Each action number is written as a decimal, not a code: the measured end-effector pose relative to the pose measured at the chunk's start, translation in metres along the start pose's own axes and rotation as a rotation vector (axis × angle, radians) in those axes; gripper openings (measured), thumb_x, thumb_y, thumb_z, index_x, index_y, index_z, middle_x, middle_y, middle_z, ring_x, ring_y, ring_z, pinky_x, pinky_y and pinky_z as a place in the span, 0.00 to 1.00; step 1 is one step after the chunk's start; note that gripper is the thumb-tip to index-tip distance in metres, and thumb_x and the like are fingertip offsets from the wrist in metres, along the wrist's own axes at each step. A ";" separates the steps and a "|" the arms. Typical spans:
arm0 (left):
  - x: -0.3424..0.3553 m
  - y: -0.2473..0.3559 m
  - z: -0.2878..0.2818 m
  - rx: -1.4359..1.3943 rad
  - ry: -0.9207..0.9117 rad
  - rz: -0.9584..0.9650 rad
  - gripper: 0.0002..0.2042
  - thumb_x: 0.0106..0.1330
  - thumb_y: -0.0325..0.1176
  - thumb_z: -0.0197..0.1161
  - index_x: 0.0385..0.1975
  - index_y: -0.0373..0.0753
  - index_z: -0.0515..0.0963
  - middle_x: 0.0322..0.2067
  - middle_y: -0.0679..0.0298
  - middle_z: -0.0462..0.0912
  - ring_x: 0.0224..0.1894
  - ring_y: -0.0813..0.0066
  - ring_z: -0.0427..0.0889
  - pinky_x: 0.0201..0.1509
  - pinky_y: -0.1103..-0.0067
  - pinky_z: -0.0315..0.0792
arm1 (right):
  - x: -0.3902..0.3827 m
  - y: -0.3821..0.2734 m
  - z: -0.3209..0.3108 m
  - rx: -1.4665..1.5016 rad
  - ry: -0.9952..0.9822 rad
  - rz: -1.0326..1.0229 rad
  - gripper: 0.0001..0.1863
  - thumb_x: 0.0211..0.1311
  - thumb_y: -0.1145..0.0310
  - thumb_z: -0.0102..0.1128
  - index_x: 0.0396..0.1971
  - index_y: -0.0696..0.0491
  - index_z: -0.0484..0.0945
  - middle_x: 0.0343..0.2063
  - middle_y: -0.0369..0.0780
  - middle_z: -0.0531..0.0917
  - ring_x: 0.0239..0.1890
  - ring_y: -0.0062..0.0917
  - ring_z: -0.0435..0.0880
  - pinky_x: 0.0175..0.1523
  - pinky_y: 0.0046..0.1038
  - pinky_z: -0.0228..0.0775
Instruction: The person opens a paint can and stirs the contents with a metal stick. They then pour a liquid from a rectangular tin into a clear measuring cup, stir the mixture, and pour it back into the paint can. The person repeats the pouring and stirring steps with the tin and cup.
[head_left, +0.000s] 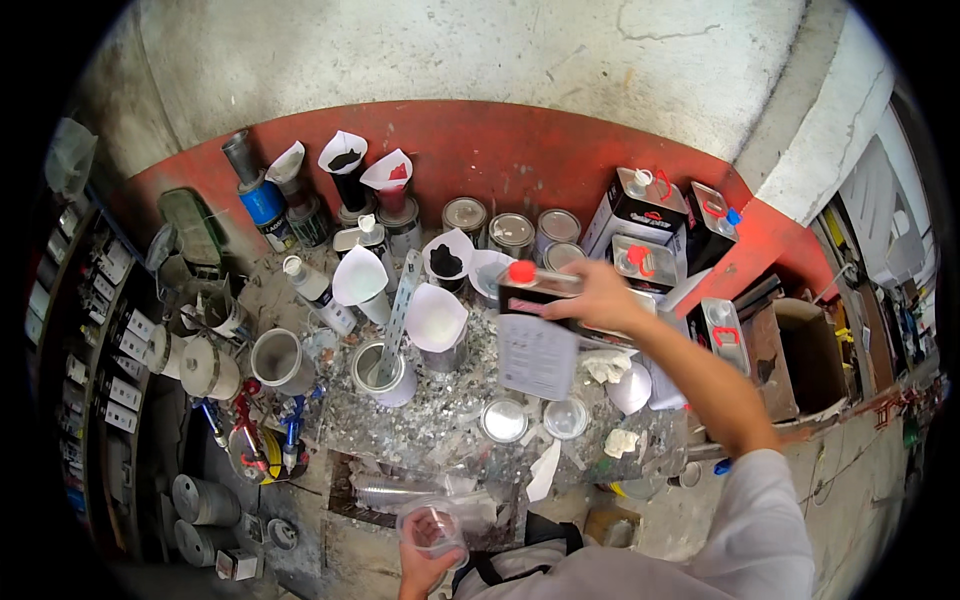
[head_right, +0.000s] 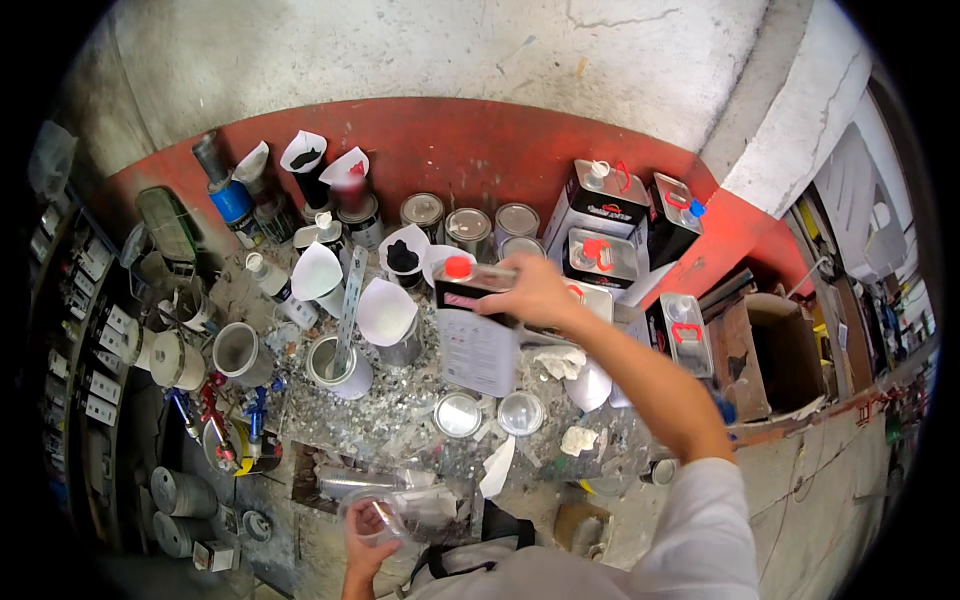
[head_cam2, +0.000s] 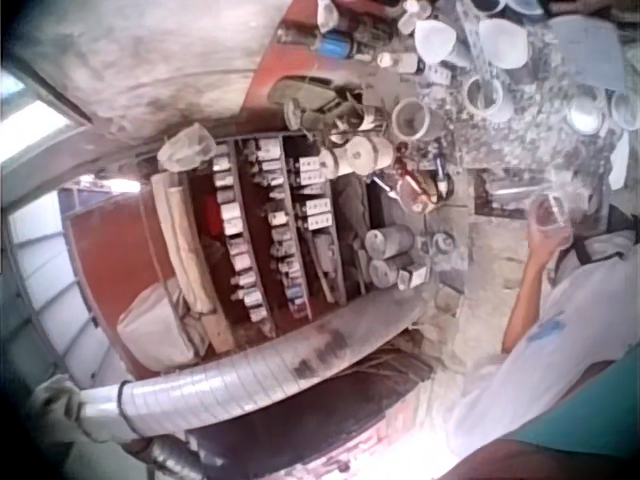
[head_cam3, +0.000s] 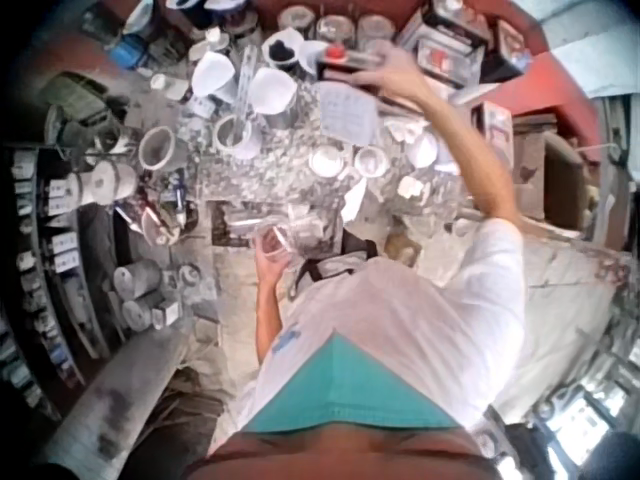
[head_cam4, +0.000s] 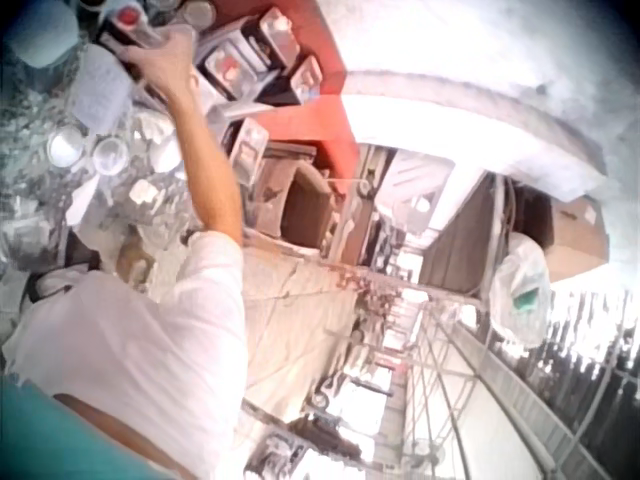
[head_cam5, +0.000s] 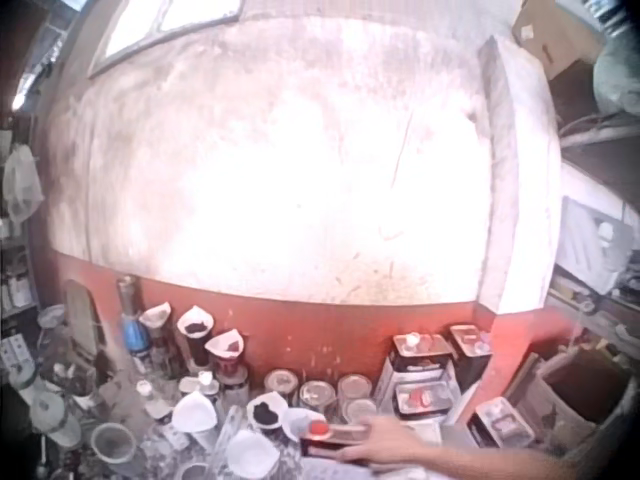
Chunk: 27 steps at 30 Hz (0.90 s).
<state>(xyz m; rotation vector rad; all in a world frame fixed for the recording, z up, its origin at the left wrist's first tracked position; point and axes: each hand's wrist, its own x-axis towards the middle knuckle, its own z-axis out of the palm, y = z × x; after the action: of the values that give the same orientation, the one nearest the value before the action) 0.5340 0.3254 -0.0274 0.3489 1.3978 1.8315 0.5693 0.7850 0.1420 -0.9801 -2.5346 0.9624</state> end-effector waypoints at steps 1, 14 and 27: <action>-0.006 -0.001 -0.010 0.005 0.018 0.021 0.42 0.40 0.30 0.83 0.57 0.37 0.64 0.46 0.60 0.76 0.50 0.68 0.78 0.55 0.71 0.75 | -0.001 0.007 0.027 0.012 0.031 0.056 0.42 0.30 0.46 0.79 0.42 0.64 0.80 0.36 0.49 0.86 0.39 0.37 0.86 0.47 0.34 0.76; -0.058 0.005 -0.083 -0.005 0.132 -0.059 0.41 0.42 0.30 0.78 0.59 0.39 0.63 0.46 0.60 0.76 0.48 0.65 0.79 0.56 0.67 0.75 | -0.033 0.060 0.181 0.141 0.501 0.281 0.43 0.38 0.53 0.79 0.52 0.59 0.67 0.47 0.50 0.79 0.51 0.41 0.80 0.54 0.39 0.73; -0.039 0.003 -0.085 0.084 -0.024 -0.067 0.41 0.42 0.32 0.81 0.58 0.37 0.65 0.45 0.61 0.75 0.47 0.69 0.77 0.53 0.71 0.76 | -0.173 0.166 0.210 -0.343 0.244 0.268 0.45 0.37 0.57 0.79 0.59 0.56 0.67 0.59 0.51 0.70 0.61 0.48 0.67 0.65 0.46 0.61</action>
<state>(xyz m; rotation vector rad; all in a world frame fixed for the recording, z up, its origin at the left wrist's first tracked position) 0.5041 0.2382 -0.0458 0.3618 1.4558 1.7126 0.6870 0.6572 -0.1253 -1.4651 -2.4438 0.4338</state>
